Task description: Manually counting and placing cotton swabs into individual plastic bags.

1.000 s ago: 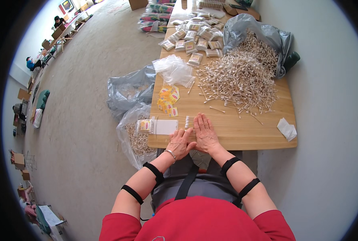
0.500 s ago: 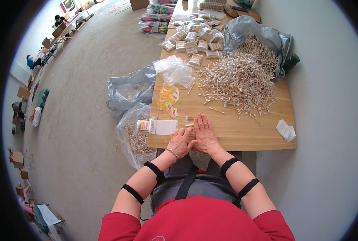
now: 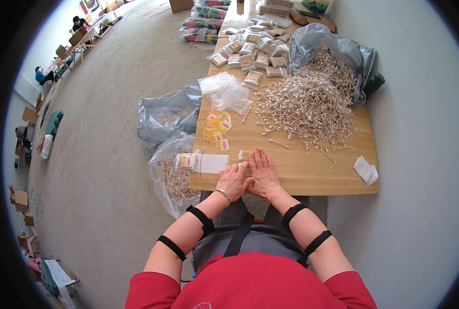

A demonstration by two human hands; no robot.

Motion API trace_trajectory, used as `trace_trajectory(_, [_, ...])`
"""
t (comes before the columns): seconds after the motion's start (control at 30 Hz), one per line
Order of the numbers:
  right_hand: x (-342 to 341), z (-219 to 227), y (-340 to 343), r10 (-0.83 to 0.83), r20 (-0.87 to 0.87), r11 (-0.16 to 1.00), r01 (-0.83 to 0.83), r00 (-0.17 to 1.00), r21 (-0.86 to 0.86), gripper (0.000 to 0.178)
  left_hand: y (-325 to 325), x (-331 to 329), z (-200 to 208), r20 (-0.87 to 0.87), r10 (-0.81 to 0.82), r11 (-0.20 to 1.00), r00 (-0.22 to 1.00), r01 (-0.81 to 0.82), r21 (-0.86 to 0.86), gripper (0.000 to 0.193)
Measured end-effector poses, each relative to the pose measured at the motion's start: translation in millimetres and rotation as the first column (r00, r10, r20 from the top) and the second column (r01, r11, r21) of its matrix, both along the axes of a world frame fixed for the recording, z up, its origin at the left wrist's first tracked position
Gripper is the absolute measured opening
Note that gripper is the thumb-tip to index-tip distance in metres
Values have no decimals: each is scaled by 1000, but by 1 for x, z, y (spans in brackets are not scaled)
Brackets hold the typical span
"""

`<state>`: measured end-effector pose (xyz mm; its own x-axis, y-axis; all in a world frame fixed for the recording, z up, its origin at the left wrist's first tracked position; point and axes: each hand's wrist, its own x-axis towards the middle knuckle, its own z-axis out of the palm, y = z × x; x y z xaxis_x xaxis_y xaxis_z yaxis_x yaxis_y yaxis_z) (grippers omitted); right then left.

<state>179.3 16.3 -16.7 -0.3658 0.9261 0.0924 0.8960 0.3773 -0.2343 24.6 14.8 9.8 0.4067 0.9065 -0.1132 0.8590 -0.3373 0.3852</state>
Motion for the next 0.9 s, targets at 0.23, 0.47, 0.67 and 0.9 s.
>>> trace_trajectory(0.23, [-2, 3, 0, -11, 3, 1000, 11, 1000, 1, 86, 4, 4, -1, -11, 45, 999, 999, -45, -19, 56])
trace_trajectory(0.47, [1, -6, 2, -21, 77, 999, 19, 997, 33, 100, 7, 6, -2, -23, 26, 999, 999, -26, -35, 57])
trace_trajectory(0.67, [-1, -1, 1, -7, 46, 1000, 7, 999, -3, 98, 8, 5, 2, -6, 59, 996, 998, -59, -64, 59])
trace_trajectory(0.9, [-2, -2, 1, -12, 71, 999, 10, 997, 31, 97, 14, 6, -1, -14, 60, 995, 998, -61, -75, 60])
